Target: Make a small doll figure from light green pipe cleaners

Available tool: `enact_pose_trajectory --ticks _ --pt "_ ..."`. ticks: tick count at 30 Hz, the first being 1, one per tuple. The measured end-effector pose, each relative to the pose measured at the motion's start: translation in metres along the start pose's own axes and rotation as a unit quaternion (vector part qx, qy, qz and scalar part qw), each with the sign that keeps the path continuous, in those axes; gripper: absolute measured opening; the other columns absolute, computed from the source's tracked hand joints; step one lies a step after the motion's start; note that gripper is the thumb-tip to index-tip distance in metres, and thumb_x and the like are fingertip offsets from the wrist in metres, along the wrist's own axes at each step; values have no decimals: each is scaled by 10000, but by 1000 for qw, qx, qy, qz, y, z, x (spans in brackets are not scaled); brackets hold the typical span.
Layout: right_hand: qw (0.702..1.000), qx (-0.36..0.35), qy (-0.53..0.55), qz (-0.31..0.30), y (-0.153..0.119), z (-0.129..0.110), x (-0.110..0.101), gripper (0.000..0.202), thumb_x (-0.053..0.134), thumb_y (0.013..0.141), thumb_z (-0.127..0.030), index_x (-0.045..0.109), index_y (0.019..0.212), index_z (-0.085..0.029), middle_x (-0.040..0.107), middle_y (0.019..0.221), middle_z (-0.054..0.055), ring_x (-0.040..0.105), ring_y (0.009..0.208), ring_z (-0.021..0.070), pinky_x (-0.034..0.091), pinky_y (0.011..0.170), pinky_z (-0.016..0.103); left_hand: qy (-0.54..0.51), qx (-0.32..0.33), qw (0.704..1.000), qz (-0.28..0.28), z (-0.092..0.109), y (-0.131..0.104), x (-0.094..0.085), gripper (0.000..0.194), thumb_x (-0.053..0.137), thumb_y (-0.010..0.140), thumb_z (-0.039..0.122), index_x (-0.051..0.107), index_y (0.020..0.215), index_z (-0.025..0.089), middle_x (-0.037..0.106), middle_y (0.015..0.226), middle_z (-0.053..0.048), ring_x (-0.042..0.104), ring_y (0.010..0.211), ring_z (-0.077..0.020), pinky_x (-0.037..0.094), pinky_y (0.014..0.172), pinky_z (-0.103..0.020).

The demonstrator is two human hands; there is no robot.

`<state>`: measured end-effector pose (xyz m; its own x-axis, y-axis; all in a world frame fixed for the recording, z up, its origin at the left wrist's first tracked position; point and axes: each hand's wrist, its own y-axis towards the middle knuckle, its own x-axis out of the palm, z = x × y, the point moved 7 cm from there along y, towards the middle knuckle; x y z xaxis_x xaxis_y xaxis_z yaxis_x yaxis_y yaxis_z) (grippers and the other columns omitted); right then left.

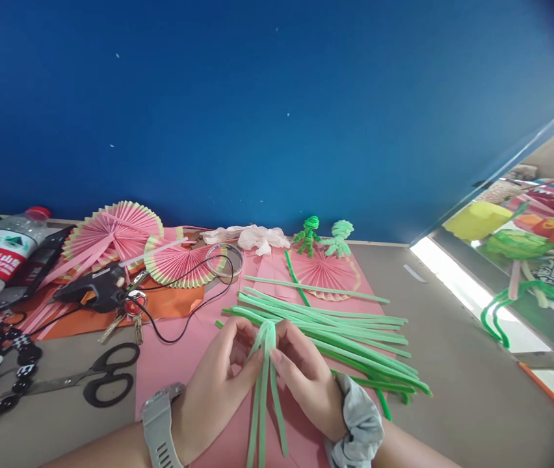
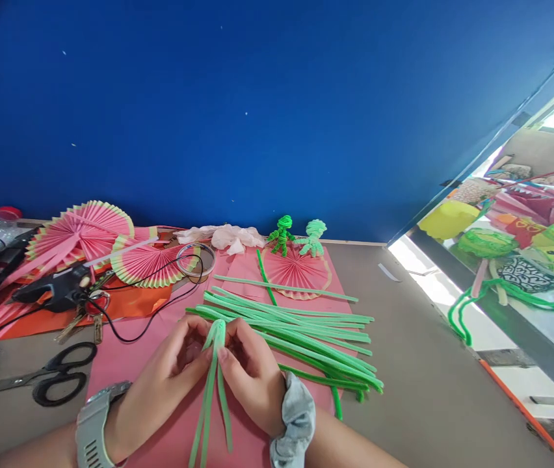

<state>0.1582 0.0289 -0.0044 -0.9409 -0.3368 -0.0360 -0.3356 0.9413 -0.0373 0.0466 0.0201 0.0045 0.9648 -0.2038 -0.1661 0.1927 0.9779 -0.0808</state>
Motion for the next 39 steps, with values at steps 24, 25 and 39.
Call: enact_pose_trajectory --ticks 24,25,39 --pt "999 -25 10 -42 0 -3 7 178 447 860 -356 459 802 -188 406 626 -42 365 541 95 316 505 219 -2 6 1000 12 -1 -1 -3 68 422 877 296 457 886 240 512 671 46 520 611 -106 435 581 -175" --pt "999 -26 6 -41 0 -4 7 185 426 871 -358 458 804 -188 413 630 -39 375 548 98 323 518 225 -9 5 1000 10 -1 -1 -3 74 410 881 297 456 897 242 501 639 52 511 575 -105 432 560 -176" --pt "997 -45 -52 -24 1 -2 7 187 350 915 -306 398 765 -205 393 599 -51 380 526 89 344 531 223 63 22 998 -8 -4 3 -1 149 354 896 302 480 856 232 491 607 47 469 522 -113 407 516 -188"
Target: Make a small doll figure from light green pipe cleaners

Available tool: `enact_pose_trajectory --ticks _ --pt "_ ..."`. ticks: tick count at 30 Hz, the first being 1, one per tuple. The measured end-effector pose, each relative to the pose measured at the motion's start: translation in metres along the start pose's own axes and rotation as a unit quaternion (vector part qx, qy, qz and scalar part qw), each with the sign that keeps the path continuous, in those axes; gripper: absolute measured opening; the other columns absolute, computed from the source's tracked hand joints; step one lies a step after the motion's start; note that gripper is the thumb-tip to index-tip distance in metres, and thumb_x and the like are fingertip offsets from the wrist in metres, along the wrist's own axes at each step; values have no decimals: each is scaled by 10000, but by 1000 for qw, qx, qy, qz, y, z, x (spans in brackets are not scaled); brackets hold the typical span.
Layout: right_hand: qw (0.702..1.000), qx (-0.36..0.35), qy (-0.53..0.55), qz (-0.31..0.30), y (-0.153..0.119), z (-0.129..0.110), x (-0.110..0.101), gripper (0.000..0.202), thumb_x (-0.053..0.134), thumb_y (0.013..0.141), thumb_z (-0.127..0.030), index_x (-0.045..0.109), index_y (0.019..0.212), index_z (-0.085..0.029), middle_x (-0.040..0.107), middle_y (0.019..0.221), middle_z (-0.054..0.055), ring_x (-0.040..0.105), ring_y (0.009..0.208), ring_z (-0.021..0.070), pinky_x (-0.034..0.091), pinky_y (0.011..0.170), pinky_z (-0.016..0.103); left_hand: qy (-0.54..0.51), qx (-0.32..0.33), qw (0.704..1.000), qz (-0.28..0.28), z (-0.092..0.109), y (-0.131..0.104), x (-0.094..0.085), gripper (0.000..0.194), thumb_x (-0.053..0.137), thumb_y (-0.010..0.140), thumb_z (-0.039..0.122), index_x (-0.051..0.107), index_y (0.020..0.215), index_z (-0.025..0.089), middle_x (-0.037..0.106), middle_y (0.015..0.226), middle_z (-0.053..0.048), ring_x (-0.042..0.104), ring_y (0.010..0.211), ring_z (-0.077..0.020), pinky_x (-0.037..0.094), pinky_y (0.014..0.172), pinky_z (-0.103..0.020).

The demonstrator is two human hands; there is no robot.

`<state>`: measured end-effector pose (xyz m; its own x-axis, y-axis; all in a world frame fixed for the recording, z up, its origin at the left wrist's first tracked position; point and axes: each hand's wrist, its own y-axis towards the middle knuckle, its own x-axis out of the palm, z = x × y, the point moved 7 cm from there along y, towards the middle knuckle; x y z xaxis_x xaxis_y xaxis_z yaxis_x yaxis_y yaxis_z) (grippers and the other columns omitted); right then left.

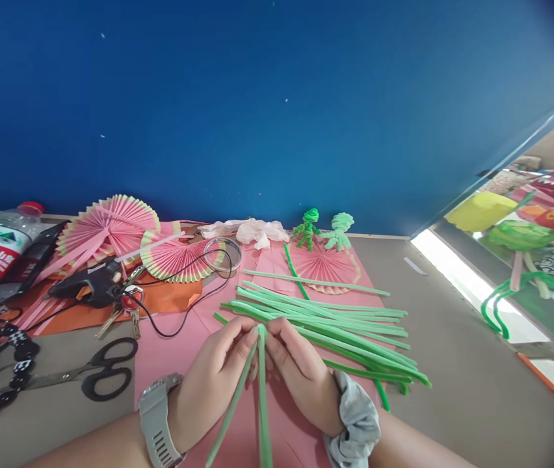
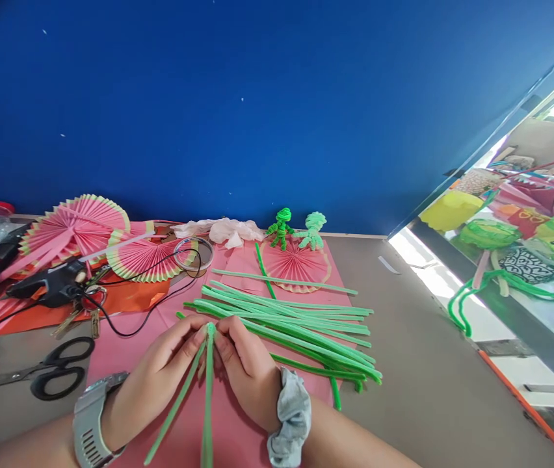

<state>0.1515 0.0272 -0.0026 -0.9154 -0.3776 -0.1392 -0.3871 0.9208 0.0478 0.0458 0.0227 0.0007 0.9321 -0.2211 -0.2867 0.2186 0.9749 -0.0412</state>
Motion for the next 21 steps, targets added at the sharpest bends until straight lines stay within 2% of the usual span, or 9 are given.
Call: enact_pose_trajectory --ticks 3,9,12,15,18,21 --pt "1000 -6 -3 -6 0 -1 1 198 354 916 -294 388 742 -205 397 573 -55 386 515 86 334 516 222 13 -6 1000 0 -2 -1 2 170 351 897 315 474 814 232 484 593 49 457 499 -109 384 479 -186" --pt "1000 6 11 -14 2 2 2 209 358 918 -298 400 740 -198 403 557 -59 380 501 76 347 507 211 25 -17 1000 10 -6 0 0 188 371 888 334 476 782 219 502 634 36 465 537 -107 391 520 -194" --pt "997 30 71 -27 5 8 3 201 356 918 -320 400 765 -196 405 529 -69 385 455 68 353 465 201 -34 -56 998 1 -11 1 0 206 364 886 369 474 800 217 467 611 45 433 502 -94 385 483 -186" --pt "991 37 126 -23 8 10 3 161 391 904 -326 412 820 -191 432 513 -76 403 417 61 352 431 190 -127 -80 988 -29 -9 1 4 187 369 887 371 485 888 225 457 616 51 444 534 -92 411 512 -178" --pt "988 42 150 -14 9 9 2 151 425 890 -330 418 837 -188 444 504 -80 406 405 56 354 424 183 -170 -61 982 -60 0 0 8 184 369 895 342 495 943 217 503 674 38 478 588 -95 437 566 -190" --pt "986 45 162 7 9 6 -1 148 428 888 -323 406 825 -192 457 493 -80 412 396 59 353 416 184 -150 -27 987 -48 6 0 6 181 369 901 301 521 952 215 562 763 20 523 659 -105 456 659 -209"
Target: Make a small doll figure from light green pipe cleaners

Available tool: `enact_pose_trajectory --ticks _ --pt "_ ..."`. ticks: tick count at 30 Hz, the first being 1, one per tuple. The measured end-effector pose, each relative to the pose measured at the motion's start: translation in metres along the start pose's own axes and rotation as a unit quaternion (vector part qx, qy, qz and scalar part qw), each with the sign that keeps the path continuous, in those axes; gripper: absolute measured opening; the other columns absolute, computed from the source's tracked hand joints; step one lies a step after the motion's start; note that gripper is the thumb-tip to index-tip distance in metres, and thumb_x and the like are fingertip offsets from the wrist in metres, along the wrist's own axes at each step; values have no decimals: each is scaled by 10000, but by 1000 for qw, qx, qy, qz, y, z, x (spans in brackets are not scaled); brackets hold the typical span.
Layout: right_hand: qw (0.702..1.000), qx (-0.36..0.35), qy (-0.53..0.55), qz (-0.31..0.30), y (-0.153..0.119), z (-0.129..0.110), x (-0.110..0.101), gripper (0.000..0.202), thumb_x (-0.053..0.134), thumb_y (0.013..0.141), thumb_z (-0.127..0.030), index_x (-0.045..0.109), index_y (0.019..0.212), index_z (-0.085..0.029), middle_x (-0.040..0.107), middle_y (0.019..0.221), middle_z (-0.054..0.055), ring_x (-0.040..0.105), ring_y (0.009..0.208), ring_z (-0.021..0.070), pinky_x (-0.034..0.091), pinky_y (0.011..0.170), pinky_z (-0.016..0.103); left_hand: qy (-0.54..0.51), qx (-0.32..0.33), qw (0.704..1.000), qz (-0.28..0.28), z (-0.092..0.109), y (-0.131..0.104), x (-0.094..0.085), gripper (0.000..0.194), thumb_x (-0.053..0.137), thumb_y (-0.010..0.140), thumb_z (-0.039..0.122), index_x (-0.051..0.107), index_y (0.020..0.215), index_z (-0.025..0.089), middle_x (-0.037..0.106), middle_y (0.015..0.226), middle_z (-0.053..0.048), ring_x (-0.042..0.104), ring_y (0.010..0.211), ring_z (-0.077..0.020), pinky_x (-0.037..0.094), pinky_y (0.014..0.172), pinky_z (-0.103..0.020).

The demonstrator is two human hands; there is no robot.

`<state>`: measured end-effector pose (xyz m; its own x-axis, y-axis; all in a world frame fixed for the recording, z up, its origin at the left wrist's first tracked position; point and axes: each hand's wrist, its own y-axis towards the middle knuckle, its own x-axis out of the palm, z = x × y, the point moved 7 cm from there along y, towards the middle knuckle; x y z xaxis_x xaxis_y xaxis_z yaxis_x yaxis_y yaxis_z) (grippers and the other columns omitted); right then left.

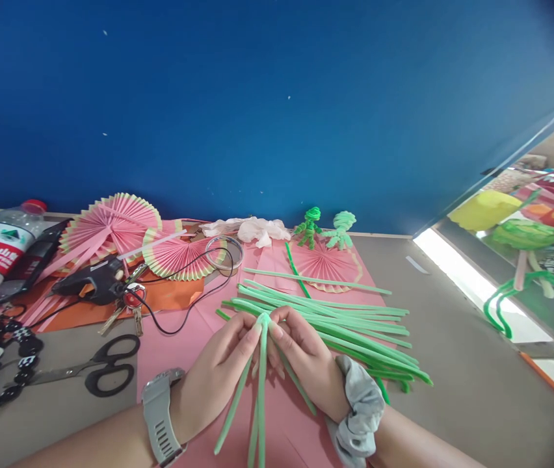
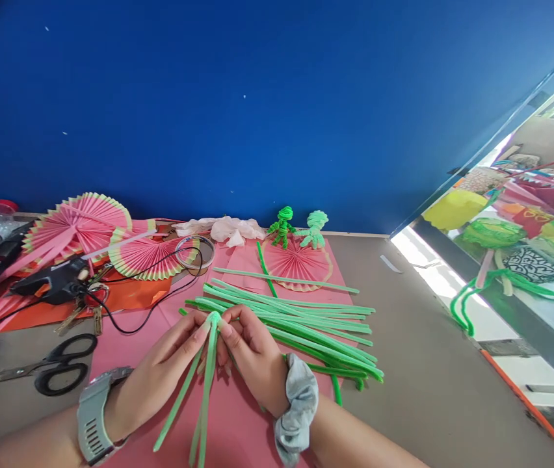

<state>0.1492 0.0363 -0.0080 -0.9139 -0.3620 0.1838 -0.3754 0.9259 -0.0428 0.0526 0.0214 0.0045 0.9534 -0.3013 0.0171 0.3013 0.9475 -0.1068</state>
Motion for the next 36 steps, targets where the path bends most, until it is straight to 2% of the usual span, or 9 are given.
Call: enact_pose_trajectory --ticks 5,11,18,23,25,27,29,33,36 --pt "999 -35 26 19 1 -11 -1 157 458 871 -309 418 775 -192 492 607 -45 475 496 74 420 493 213 78 54 995 26 0 -2 -4 236 381 897 248 526 1082 234 600 794 8 551 747 -144 454 731 -238" --pt "999 -34 37 6 0 -10 -1 170 447 872 -316 420 751 -199 416 631 -48 408 496 74 405 478 220 99 31 994 -35 -9 -8 5 322 345 905 269 481 1197 255 607 1023 -15 555 913 -171 442 834 -276" --pt "994 -77 -81 23 -1 -17 -8 183 504 838 -326 466 727 -185 419 757 -5 415 675 107 402 604 214 78 53 994 -57 7 -6 13 330 403 883 277 467 1203 225 576 1073 -42 496 987 -198 386 908 -327" --pt "999 9 -49 -19 -4 -6 -3 173 443 864 -377 481 901 -212 466 768 -13 415 487 66 384 434 185 -7 -12 991 -133 1 -9 22 284 334 906 297 580 1005 195 622 826 -31 559 796 -169 427 824 -311" --pt "997 4 -63 -34 -5 -9 -1 229 424 870 -385 513 994 -213 519 840 18 511 618 109 448 540 220 -60 -35 983 -170 -2 -11 26 311 309 912 317 584 933 173 613 718 -29 578 692 -162 447 778 -321" --pt "994 -32 -92 -56 -5 -15 1 259 430 868 -377 585 974 -199 543 933 47 528 850 168 446 756 284 -102 -57 974 -196 -6 -13 30 356 284 913 351 576 860 154 586 636 -26 583 618 -162 467 720 -336" --pt "992 -26 -95 -84 -5 -15 4 283 420 873 -378 626 942 -198 566 923 48 533 866 179 433 787 301 -127 -74 966 -215 -10 -14 34 379 280 908 381 559 821 141 577 620 -34 588 604 -169 478 671 -340" --pt "996 33 -60 -59 -4 -5 1 323 396 878 -408 629 972 -204 601 804 31 559 693 148 462 678 275 -156 -109 961 -202 -21 -13 35 322 340 886 418 500 836 143 589 674 -46 586 577 -157 477 587 -307" --pt "998 16 -57 -11 -3 -5 -5 318 415 870 -412 637 952 -199 609 821 29 567 738 149 443 773 284 -208 -131 955 -166 -29 -9 31 300 372 870 434 454 784 158 504 619 9 526 496 -108 465 533 -273"
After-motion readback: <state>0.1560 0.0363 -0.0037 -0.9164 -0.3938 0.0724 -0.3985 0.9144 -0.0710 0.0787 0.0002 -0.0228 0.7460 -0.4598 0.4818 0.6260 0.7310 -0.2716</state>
